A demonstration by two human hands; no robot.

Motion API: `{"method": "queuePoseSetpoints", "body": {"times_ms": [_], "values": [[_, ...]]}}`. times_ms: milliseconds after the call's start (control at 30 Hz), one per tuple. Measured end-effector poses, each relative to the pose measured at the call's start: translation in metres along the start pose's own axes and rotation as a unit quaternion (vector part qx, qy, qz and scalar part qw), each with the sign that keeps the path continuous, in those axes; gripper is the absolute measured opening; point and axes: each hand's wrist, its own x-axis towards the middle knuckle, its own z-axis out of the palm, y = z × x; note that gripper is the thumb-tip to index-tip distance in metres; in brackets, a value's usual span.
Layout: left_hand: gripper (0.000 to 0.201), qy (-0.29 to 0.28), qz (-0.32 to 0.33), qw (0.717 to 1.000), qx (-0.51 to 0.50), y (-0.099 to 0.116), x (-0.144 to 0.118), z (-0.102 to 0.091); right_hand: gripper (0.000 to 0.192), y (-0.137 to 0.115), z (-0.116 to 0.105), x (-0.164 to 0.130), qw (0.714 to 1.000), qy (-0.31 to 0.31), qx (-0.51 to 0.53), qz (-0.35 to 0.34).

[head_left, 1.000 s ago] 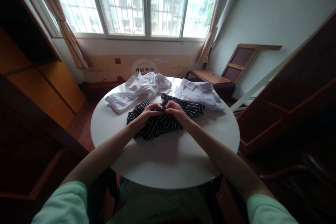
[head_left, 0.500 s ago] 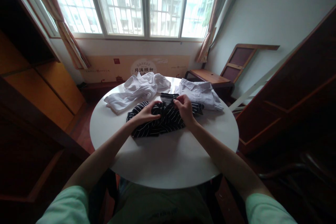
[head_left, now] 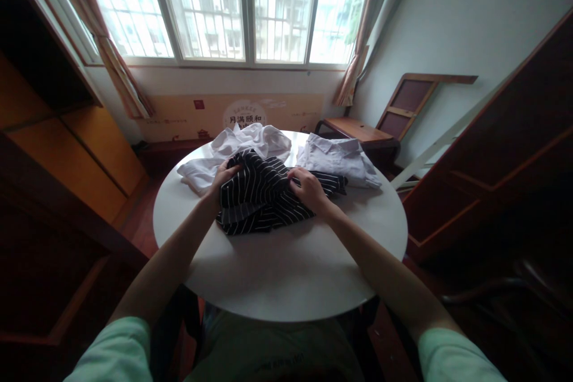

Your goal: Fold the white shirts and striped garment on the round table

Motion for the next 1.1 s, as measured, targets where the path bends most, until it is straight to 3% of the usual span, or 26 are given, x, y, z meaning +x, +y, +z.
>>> {"method": "queuePoseSetpoints", "body": {"times_ms": [100, 233, 400, 500, 567, 633, 733, 800, 933, 1100], "values": [[0.036, -0.059, -0.042, 0.997, -0.007, 0.005, -0.005, -0.001, 0.002, 0.001, -0.007, 0.003, 0.994, 0.079, 0.043, 0.069], [0.033, -0.134, -0.04, 0.99, 0.011, 0.003, -0.012, 0.005, 0.003, 0.004, -0.014, 0.005, 0.968, 0.197, 0.123, 0.098], [0.034, -0.093, 0.014, 0.992, 0.088, -0.01, -0.011, 0.019, 0.007, 0.005, -0.017, 0.006, 0.932, 0.3, 0.128, 0.158], [0.033, -0.055, 0.026, 0.99, 0.13, -0.017, -0.011, 0.027, 0.009, -0.01, -0.015, 0.0, 0.929, 0.345, 0.096, 0.093], [0.03, -0.04, 0.026, 0.989, 0.141, -0.02, -0.013, 0.03, 0.006, -0.023, -0.01, -0.007, 0.948, 0.306, 0.078, 0.043], [0.028, -0.034, 0.034, 0.988, 0.149, -0.021, -0.014, 0.032, 0.003, -0.033, -0.002, -0.013, 0.975, 0.21, 0.072, 0.023], [0.027, -0.039, 0.049, 0.984, 0.166, -0.025, -0.015, 0.032, 0.011, -0.037, 0.015, -0.019, 0.998, 0.042, 0.04, 0.03], [0.026, -0.054, 0.061, 0.981, 0.175, -0.028, -0.014, 0.031, 0.02, -0.033, 0.024, -0.02, 0.999, -0.023, 0.008, 0.041], [0.029, -0.093, 0.083, 0.976, 0.181, -0.034, -0.01, 0.03, 0.025, -0.025, 0.032, -0.02, 0.997, -0.041, -0.016, 0.059], [0.033, -0.103, 0.082, 0.976, 0.172, -0.038, -0.009, 0.029, 0.012, -0.024, 0.032, -0.02, 0.996, -0.046, -0.019, 0.073]]}}
